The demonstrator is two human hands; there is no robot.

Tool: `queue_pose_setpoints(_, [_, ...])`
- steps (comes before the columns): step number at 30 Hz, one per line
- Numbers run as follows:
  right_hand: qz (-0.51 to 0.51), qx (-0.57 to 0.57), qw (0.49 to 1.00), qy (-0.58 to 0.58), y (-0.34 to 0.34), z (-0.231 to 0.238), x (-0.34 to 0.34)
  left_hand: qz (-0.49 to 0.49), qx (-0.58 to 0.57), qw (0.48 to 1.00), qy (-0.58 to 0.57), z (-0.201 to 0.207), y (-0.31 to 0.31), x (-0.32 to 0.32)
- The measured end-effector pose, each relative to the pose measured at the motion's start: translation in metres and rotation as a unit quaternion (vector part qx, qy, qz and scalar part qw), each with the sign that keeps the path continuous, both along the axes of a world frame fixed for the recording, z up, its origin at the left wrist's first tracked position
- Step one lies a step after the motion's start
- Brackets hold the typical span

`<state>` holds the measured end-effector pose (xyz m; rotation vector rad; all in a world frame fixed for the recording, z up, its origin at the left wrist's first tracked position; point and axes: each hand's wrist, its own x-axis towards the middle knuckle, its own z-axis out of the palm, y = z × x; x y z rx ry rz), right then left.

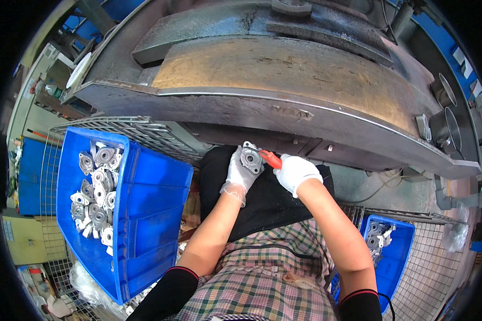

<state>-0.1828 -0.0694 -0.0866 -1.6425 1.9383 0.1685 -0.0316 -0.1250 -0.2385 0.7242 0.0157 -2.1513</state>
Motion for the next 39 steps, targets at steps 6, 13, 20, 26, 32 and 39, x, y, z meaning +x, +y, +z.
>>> queue_pose_setpoints(6, [-0.005,-0.004,1.0,0.008,0.002,-0.009,-0.017,-0.01,-0.021,1.0,0.008,-0.009,-0.001,0.002])
queue_pose_setpoints(13, [0.026,0.021,0.999,0.003,0.036,-0.003,-0.029,0.058,0.017,0.997,0.053,-0.017,-0.003,-0.001])
queue_pose_setpoints(20, [0.037,0.034,0.999,0.008,0.053,0.01,-0.02,-0.002,-0.036,0.996,0.086,-0.018,-0.006,0.005])
queue_pose_setpoints(26, [0.029,0.026,0.999,0.019,0.054,0.007,-0.017,0.03,-0.007,0.999,0.044,-0.015,-0.004,0.0])
queue_pose_setpoints(32, [0.034,0.019,0.999,0.017,0.056,0.005,-0.016,0.004,-0.032,0.996,0.08,-0.016,-0.004,0.004])
queue_pose_setpoints(39, [-0.017,0.036,0.999,0.019,0.061,0.009,-0.028,-0.031,-0.053,0.995,0.084,-0.012,-0.002,0.007])
